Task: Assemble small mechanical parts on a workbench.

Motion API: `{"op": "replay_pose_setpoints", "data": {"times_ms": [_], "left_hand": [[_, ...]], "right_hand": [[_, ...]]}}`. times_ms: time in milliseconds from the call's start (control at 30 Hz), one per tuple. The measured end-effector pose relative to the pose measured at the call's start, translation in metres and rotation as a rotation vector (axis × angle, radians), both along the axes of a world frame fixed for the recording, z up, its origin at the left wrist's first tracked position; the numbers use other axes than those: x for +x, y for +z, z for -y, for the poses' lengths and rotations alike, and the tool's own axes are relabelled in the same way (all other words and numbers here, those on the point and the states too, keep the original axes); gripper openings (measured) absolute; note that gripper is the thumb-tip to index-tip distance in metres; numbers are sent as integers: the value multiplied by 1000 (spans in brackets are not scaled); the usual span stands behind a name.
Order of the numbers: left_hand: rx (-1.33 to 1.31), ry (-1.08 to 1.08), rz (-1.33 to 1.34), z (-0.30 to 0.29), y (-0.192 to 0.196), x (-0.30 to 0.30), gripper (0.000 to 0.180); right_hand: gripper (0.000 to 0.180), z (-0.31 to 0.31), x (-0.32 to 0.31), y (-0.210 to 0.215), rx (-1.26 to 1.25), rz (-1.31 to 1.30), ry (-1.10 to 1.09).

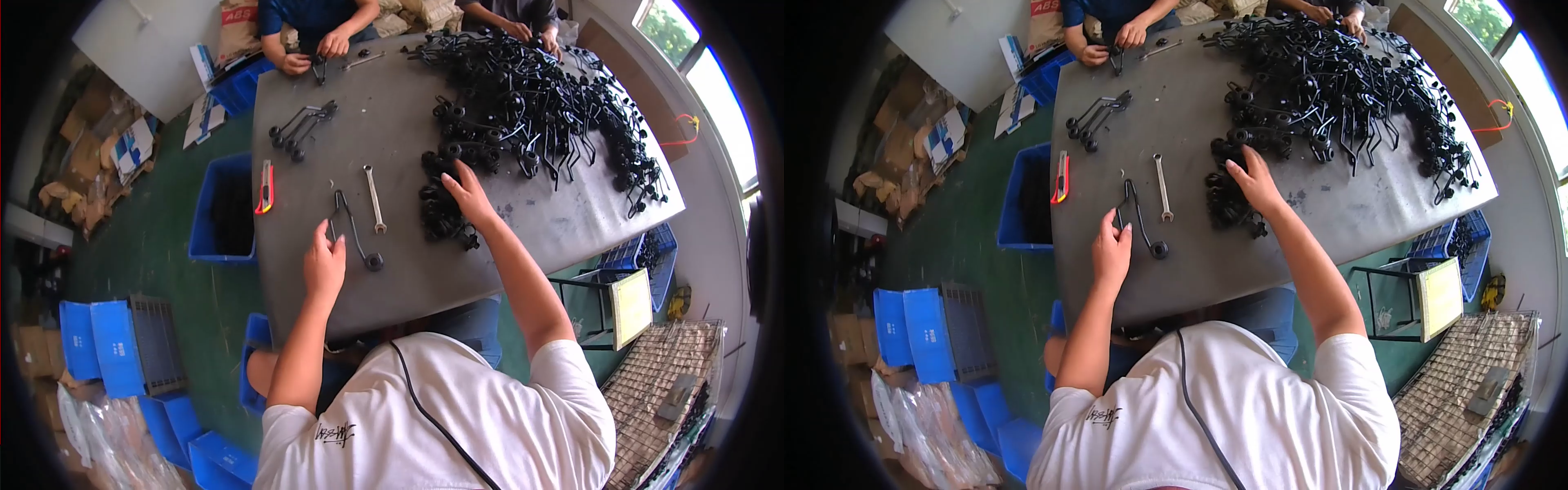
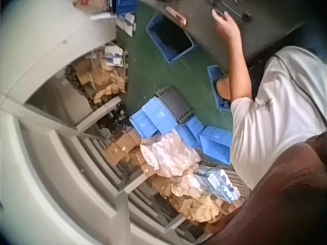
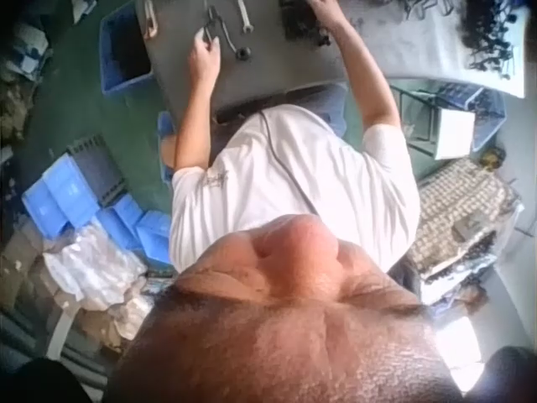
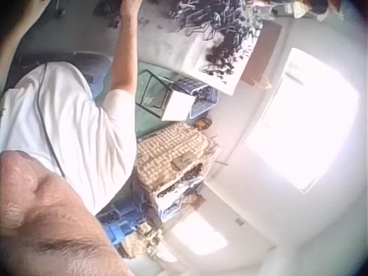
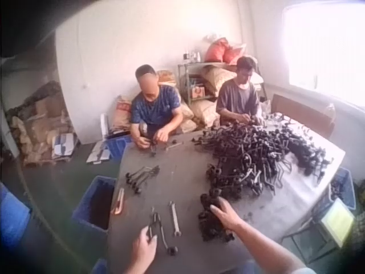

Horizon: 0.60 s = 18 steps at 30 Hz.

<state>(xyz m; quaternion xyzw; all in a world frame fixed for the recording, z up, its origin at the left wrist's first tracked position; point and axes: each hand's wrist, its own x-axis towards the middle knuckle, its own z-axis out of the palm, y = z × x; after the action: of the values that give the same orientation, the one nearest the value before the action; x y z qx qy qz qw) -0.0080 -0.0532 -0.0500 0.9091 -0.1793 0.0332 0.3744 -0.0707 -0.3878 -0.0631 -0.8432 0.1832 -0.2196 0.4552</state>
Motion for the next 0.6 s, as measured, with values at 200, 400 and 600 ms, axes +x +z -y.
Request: {"op": "replay_pose_setpoints", "data": {"times_ms": [200, 400, 600], "left_hand": [[-43, 64, -9, -16, 9, -10, 49], [-111, 59, 34, -32, 7, -26, 45], [-129, 79, 82, -43, -1, -24, 43]], "right_hand": [[38, -25, -14, 27, -221, 148, -116], [46, -105, -21, 54, -781, 40, 4], [46, -100, 6, 57, -671, 180, 0]]}}
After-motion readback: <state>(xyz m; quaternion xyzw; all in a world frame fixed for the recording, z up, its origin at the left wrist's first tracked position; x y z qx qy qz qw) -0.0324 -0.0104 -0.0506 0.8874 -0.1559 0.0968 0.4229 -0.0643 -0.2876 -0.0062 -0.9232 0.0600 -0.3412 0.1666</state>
